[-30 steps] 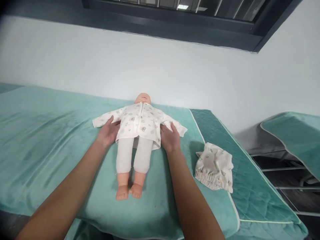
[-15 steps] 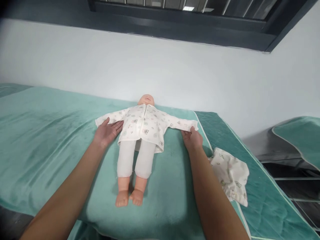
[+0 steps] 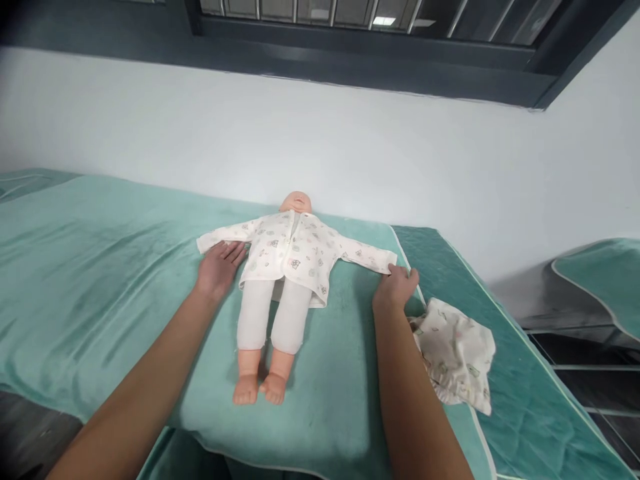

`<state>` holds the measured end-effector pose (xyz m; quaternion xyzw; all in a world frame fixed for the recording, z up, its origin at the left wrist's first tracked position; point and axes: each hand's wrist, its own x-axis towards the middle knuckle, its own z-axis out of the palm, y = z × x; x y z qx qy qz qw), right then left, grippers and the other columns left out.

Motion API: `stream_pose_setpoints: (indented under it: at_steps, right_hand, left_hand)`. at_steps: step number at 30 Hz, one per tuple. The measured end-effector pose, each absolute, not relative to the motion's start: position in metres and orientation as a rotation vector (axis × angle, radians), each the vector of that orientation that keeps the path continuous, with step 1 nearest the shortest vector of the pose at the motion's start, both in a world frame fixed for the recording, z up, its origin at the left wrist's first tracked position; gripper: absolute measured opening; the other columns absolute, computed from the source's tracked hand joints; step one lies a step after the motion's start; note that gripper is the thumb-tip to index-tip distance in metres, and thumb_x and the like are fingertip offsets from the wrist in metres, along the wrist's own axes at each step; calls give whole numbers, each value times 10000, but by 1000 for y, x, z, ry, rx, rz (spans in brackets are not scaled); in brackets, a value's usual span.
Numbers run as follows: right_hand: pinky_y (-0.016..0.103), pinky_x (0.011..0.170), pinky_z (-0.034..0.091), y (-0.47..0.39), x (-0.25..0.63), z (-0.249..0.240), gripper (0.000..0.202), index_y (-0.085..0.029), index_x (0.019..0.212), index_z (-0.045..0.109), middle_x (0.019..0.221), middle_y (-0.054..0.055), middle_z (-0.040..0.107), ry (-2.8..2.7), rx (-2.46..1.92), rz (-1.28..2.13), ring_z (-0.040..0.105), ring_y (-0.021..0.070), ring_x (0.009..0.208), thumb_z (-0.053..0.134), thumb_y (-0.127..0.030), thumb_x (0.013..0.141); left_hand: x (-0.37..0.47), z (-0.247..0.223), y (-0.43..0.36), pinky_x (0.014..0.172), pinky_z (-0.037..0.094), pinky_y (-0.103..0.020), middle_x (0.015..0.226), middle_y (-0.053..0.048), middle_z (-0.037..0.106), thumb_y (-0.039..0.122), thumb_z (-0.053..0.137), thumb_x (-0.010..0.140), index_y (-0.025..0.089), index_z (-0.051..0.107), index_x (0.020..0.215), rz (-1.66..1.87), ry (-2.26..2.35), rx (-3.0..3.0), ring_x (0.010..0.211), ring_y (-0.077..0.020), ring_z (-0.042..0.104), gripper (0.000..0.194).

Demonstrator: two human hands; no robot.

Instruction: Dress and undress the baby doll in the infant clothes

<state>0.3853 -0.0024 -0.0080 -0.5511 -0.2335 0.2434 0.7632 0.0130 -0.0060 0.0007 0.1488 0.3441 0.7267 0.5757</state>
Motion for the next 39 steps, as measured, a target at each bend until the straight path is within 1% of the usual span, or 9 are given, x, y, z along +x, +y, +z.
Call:
stream_pose_setpoints:
  at_steps: [3,5,11,14,19,23,29,34,39]
  right_hand:
    - [484,1255,159,-14,377,-7,777,-193,1453,343,1572,106,363,-624,-1408,350,294,224,1488,586,-151,716]
    - [460,1264,116,-19,368,-6,749,-134,1441,400,1593,145,334,-852,-1556,225,247,253,1509,595,-182,720]
    - [492,1242,146,-19,353,-8,596,-99,1326,533,1561,177,386,-1241,-1600,83,292,285,1483,531,-208,740]
    - [506,1235,152,-16,358,-11,563,-110,1275,563,1504,175,456,-1193,-1606,140,342,296,1446,549,-216,722]
    - [514,1219,191,-14,362,-12,526,-144,1236,579,1416,145,535,-1188,-1620,170,392,293,1401,562,-239,719]
    - [518,1200,222,-15,358,-8,496,-134,1242,569,1380,162,550,-1212,-1685,154,429,298,1367,538,-260,763]
    - [482,1195,243,-15,358,-6,495,-120,1247,573,1367,168,560,-1204,-1706,154,452,289,1347,547,-242,768]
    - [474,1174,285,-15,359,-7,489,-131,1236,585,1344,154,581,-1176,-1689,171,490,282,1299,559,-260,766]
    - [481,1161,312,-16,357,-5,507,-117,1272,569,1378,167,563,-1180,-1742,183,489,291,1316,541,-268,789]
  left_hand:
    - [10,0,-9,990,554,-424,1059,-115,650,106,521,830,188,473,906,1736,802,322,1038,-248,708,122]
    - [8,0,-12,985,552,-434,1075,-118,635,115,518,826,196,444,914,1739,791,309,1033,-249,708,141]
    - [1,-1,-35,983,548,-423,1017,16,601,124,587,810,345,322,1165,1873,878,360,920,-142,708,495]
    - [-9,-5,-45,996,538,-377,1099,3,587,162,635,796,380,340,1251,1855,990,446,1007,-134,685,584]
    - [-29,-12,-31,1062,456,-337,1349,-82,523,269,677,811,297,461,1245,1893,1525,625,1251,-191,561,485]
    - [-39,-12,-3,1056,437,-392,1174,-110,645,325,692,819,227,509,1215,1714,1727,847,1111,-240,626,447]
    - [-50,-17,30,1019,456,-347,1025,-63,696,184,664,805,220,574,1178,1795,1656,940,1032,-210,656,386]
    - [-54,-21,38,1045,455,-295,1153,-46,694,68,495,826,212,627,1125,1915,1494,1015,1129,-162,639,358]
    - [-52,-21,35,1107,419,-300,1228,-37,696,51,472,826,222,610,1186,2036,1349,936,1229,-155,611,422]
